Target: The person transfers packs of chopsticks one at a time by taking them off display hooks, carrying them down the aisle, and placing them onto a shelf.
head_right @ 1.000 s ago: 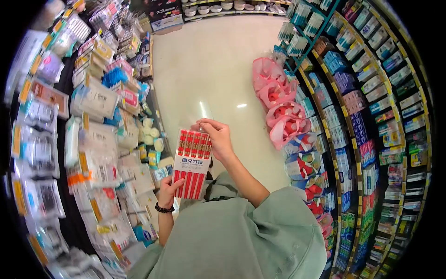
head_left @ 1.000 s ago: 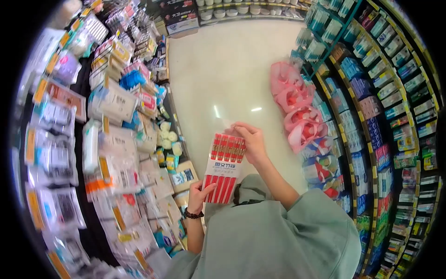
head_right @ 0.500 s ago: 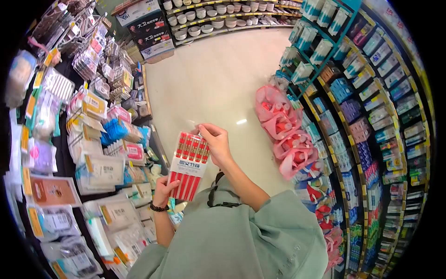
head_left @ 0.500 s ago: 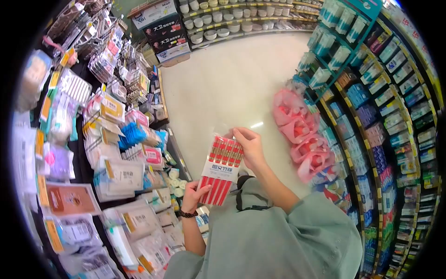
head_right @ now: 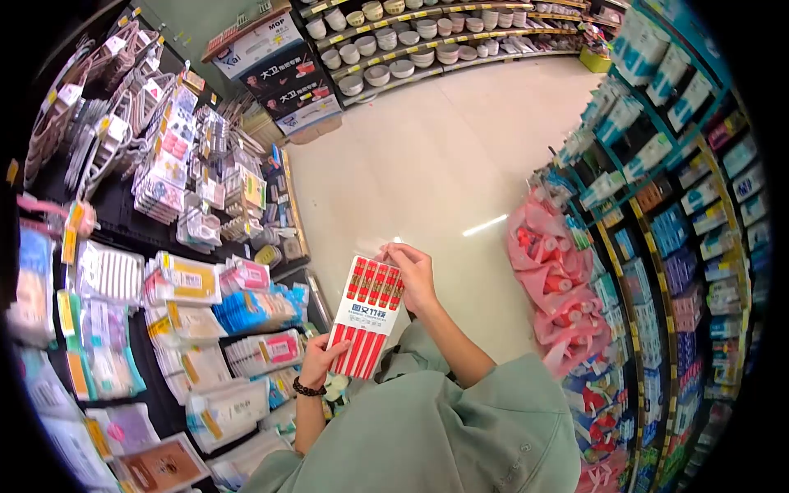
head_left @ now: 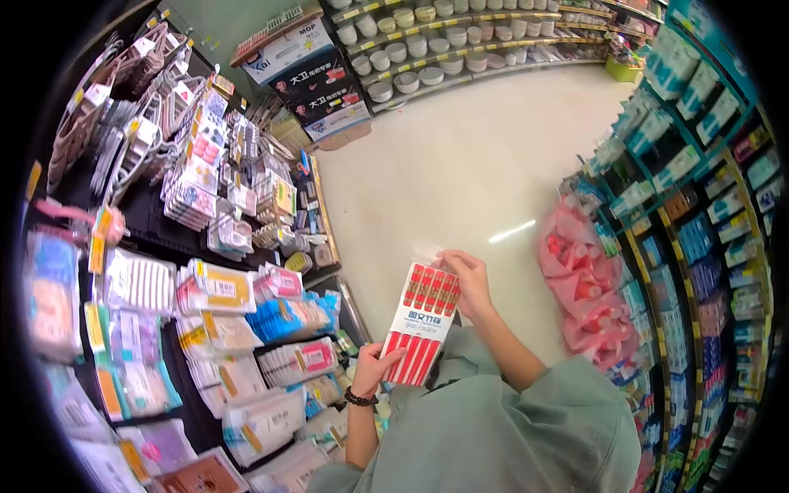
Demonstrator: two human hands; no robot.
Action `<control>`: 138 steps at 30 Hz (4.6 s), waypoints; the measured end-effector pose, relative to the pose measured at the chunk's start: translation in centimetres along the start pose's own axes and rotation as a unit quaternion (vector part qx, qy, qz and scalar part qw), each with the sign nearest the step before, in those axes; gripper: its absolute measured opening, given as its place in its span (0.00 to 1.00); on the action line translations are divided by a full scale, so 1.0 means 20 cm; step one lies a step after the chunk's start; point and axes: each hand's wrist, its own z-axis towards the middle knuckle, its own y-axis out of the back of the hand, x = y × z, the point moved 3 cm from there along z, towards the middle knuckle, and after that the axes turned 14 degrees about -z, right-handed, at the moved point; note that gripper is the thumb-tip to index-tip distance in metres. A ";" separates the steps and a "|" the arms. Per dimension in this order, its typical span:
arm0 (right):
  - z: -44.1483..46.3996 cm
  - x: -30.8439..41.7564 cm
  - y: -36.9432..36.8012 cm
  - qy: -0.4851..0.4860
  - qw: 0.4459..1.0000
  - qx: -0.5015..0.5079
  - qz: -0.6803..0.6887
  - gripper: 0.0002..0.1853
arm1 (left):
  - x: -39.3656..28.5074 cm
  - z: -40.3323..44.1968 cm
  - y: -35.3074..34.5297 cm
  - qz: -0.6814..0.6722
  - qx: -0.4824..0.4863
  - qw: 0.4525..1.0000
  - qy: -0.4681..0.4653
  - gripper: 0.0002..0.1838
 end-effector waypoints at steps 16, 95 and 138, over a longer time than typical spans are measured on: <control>1.42 0.15 -0.42 -0.051 0.999 -0.011 -0.006 0.12 | -0.84 1.38 0.37 0.023 0.037 0.999 -0.008 0.13; 6.67 0.37 -3.85 -0.062 0.882 0.423 -0.200 0.10 | -4.91 6.44 2.22 0.567 -0.199 0.681 -0.418 0.25; 3.97 0.71 -1.29 0.319 0.740 -0.586 0.088 0.07 | -2.66 4.67 -0.72 0.211 0.743 0.634 0.040 0.16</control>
